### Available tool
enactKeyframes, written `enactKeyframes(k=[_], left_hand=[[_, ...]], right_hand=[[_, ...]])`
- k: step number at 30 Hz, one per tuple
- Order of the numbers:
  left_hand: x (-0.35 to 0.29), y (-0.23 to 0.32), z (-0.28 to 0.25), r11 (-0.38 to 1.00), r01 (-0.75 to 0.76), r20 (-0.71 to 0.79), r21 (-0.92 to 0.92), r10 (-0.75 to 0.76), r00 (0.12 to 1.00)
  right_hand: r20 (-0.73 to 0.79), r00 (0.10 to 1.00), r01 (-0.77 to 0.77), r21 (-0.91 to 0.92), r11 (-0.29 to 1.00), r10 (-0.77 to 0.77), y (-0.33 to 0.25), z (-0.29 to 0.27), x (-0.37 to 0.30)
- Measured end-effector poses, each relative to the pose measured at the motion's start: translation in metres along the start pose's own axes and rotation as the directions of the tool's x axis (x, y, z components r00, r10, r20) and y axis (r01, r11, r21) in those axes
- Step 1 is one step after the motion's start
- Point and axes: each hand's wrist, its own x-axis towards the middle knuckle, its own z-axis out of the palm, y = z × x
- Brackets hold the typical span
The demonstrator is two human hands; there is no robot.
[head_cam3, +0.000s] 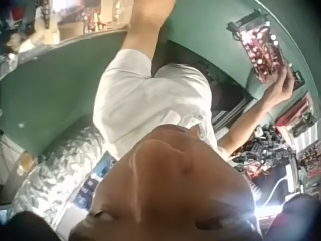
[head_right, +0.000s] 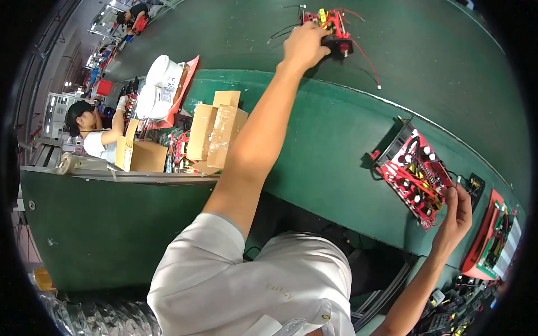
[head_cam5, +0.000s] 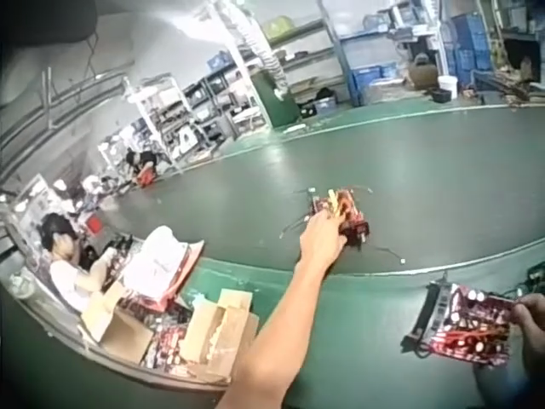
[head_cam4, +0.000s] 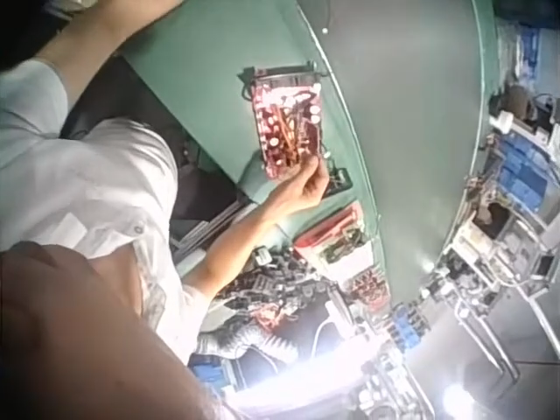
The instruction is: Manually assembling electronic components, wires, and plastic parts onto printed circuit boards on a factory production line.
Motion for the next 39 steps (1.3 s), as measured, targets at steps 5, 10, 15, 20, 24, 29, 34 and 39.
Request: enactKeyframes(k=[5,10,15,20,24,29,34,39], left_hand=[[-0.082,0.023,-0.069,0.985,0.007,-0.063,-0.173,-0.018,0.998],[-0.158,0.048,-0.101,0.984,-0.040,-0.094,-0.173,0.024,0.995],[-0.197,0.060,-0.109,0.982,-0.049,0.028,-0.180,0.055,0.998],[-0.215,0.045,-0.119,0.992,0.012,0.278,-0.123,0.023,0.960],[-0.176,0.070,-0.150,0.931,-0.086,0.168,-0.355,0.154,0.974],[-0.130,0.157,-0.083,0.330,0.094,0.205,-0.939,0.318,0.926],[-0.133,0.199,-0.051,0.202,0.231,0.295,-0.952,0.396,0.870],[-0.138,0.203,-0.046,0.140,0.267,0.301,-0.953,0.391,0.870]], right_hand=[[0.066,0.998,-0.011,-0.008,1.000,0.012,-0.011,0.006,0.007],[0.099,0.994,-0.050,0.077,0.996,0.042,-0.011,0.011,0.012],[0.018,0.999,-0.031,0.055,0.998,0.030,-0.022,-0.002,0.005],[0.048,0.998,-0.045,0.078,0.996,0.041,-0.043,0.015,0.004],[0.108,0.994,-0.050,0.157,0.986,0.033,-0.054,0.034,0.002],[0.048,0.994,0.098,-0.026,0.995,-0.097,-0.054,0.034,-0.012],[0.028,0.932,0.358,-0.241,0.902,-0.362,-0.052,0.038,-0.018],[0.067,0.925,0.376,-0.306,0.874,-0.374,-0.050,0.037,-0.021]])
